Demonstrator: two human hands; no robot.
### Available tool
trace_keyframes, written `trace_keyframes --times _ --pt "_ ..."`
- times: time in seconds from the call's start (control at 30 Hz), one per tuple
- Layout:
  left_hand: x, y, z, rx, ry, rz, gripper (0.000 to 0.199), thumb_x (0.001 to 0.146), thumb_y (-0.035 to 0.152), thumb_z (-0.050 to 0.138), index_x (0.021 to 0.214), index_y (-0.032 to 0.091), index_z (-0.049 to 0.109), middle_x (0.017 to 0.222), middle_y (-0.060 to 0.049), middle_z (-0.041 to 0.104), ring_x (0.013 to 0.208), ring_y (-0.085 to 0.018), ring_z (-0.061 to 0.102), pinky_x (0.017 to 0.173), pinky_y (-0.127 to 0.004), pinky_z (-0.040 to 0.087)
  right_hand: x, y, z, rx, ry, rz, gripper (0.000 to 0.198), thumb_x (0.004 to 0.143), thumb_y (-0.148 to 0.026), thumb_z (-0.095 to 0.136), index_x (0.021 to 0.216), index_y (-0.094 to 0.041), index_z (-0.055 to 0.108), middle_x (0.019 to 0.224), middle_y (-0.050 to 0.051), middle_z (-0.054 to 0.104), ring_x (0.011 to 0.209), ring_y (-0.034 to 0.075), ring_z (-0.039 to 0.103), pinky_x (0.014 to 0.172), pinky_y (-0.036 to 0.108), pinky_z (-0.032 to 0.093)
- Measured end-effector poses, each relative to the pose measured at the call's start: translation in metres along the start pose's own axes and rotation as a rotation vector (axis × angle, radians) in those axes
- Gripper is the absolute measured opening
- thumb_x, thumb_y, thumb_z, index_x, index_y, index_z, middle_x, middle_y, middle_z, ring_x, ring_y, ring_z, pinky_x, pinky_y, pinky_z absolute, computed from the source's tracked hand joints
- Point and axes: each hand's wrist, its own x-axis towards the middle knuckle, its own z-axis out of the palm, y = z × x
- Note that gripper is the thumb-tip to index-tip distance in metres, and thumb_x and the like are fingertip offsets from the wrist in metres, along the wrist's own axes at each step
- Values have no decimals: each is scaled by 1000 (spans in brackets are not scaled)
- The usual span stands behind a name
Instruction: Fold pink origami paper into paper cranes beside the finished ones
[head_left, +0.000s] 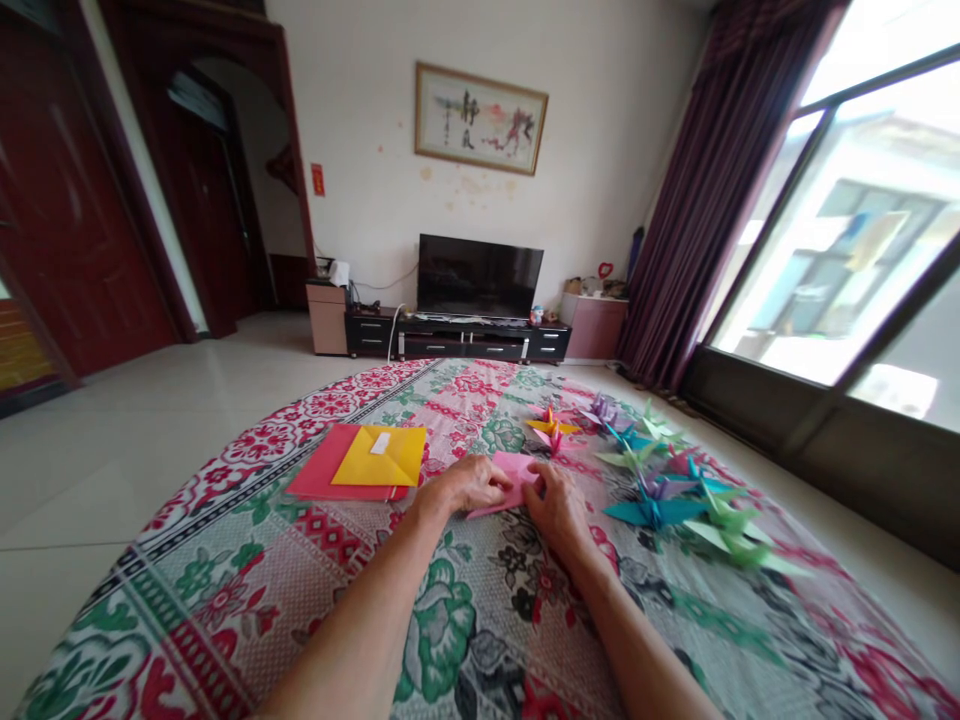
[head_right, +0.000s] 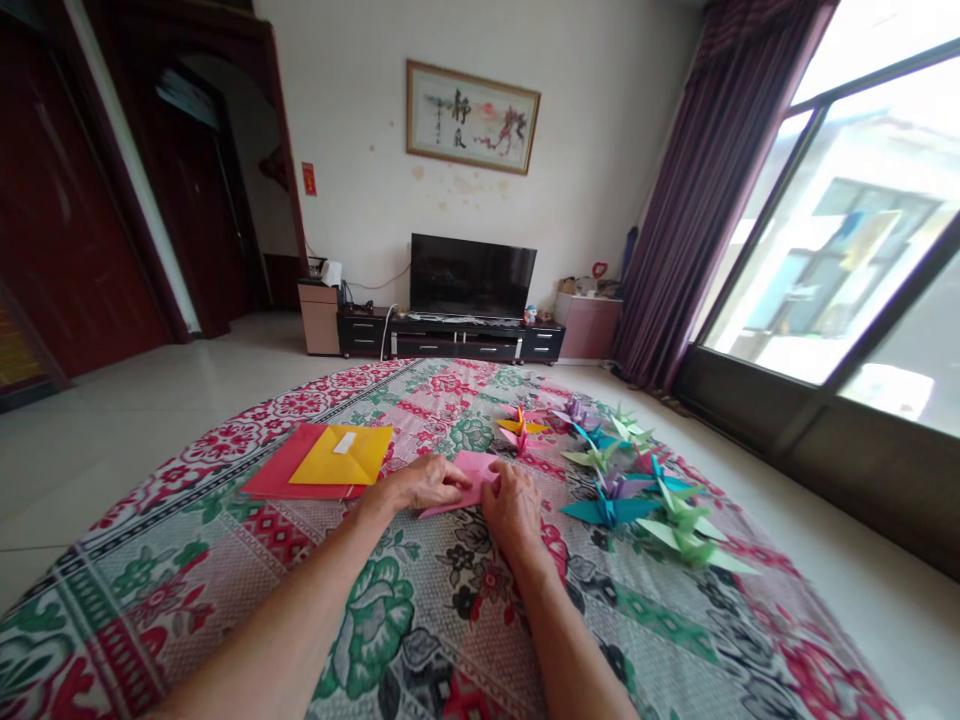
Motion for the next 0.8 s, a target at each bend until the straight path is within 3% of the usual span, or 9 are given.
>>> trace_keyframes --times 0.2,0.53,0.8 --pt "-7 8 -8 10 13 -43 45 64 22 52 107 19 64 88 -2 68 76 -15 57 64 -19 40 0 -2 -3 3 -19 4 24 75 -24 49 96 -19 60 75 3 62 71 16 53 67 25 35" --pt "-12 3 -19 -38 -122 -65 52 57 21 56 108 19 63 79 0 65 67 -12 54 55 -18 37 0 -2 -3 -12 -16 4 26 75 -23 48 97 -18 60 77 3 63 73 16 55 68 25 35" --pt "-11 -1 -21 130 -174 -94 61 52 22 61 113 27 59 78 2 63 62 -12 50 51 -19 35 0 -2 -3 -8 -20 2 25 75 -24 49 97 -18 60 75 3 62 73 16 55 69 25 35"
